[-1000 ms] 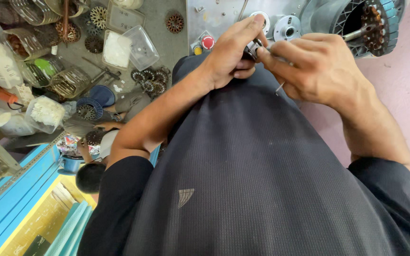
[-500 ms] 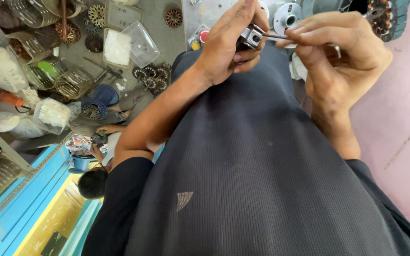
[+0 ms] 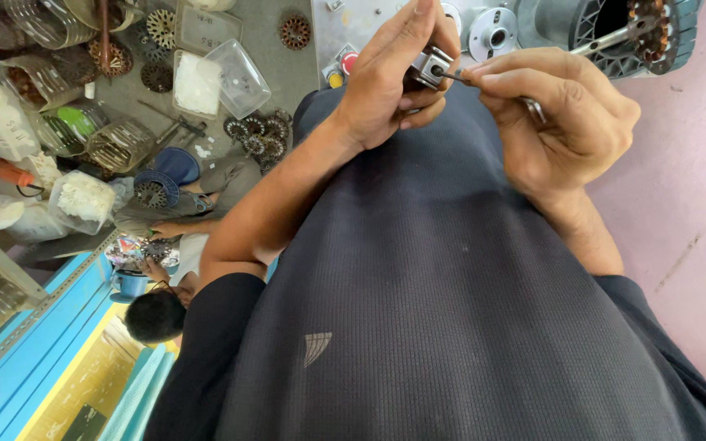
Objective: The person assembles small electrical components using a machine and hand tools. They place a cylindrical part into the machine, then use pliers and a hex key to adjust and tighten parts on a motor stator and a small cylindrical housing. The person repeatedly handles the components, aligns them, and secures them with tools.
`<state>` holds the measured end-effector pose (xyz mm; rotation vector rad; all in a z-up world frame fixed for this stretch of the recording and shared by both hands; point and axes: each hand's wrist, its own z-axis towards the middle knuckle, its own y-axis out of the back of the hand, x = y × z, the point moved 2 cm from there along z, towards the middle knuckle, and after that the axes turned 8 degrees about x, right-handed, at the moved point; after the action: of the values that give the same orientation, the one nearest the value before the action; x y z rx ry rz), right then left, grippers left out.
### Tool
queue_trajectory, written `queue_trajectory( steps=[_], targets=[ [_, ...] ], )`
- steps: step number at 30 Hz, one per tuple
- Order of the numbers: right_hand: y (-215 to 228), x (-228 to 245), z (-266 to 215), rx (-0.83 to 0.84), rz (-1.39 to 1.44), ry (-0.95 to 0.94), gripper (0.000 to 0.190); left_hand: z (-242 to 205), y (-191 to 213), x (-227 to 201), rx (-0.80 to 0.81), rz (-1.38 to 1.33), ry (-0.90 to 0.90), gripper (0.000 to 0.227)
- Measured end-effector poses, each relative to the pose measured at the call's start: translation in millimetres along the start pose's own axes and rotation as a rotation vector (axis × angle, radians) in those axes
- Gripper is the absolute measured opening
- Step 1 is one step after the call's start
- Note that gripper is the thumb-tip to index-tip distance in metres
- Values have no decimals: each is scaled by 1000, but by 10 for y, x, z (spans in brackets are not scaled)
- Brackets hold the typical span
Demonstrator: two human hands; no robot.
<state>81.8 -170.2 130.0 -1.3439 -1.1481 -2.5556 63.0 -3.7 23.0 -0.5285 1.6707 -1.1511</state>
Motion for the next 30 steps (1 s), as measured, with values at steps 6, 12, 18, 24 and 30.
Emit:
queue_trajectory(
  steps=[6, 12, 18, 24, 30],
  targets=[
    [-75, -135, -11, -44, -47, 123, 28, -4, 6, 28, 29, 6, -19, 47],
    [-154, -277, -72, -27, 366, -89, 32, -25, -28, 35, 55, 125, -9, 44],
    [-128, -254, -45, 69, 423, -4, 11, -17, -11, 2, 144, 140, -48, 49],
    [-103, -262, -11, 22, 269, 12, 8, -21, -12, 61, 107, 124, 9, 45],
    [-99, -255, -32, 52, 329, -8, 26, -32, 22, 74, 158, 123, 4, 45]
  ],
)
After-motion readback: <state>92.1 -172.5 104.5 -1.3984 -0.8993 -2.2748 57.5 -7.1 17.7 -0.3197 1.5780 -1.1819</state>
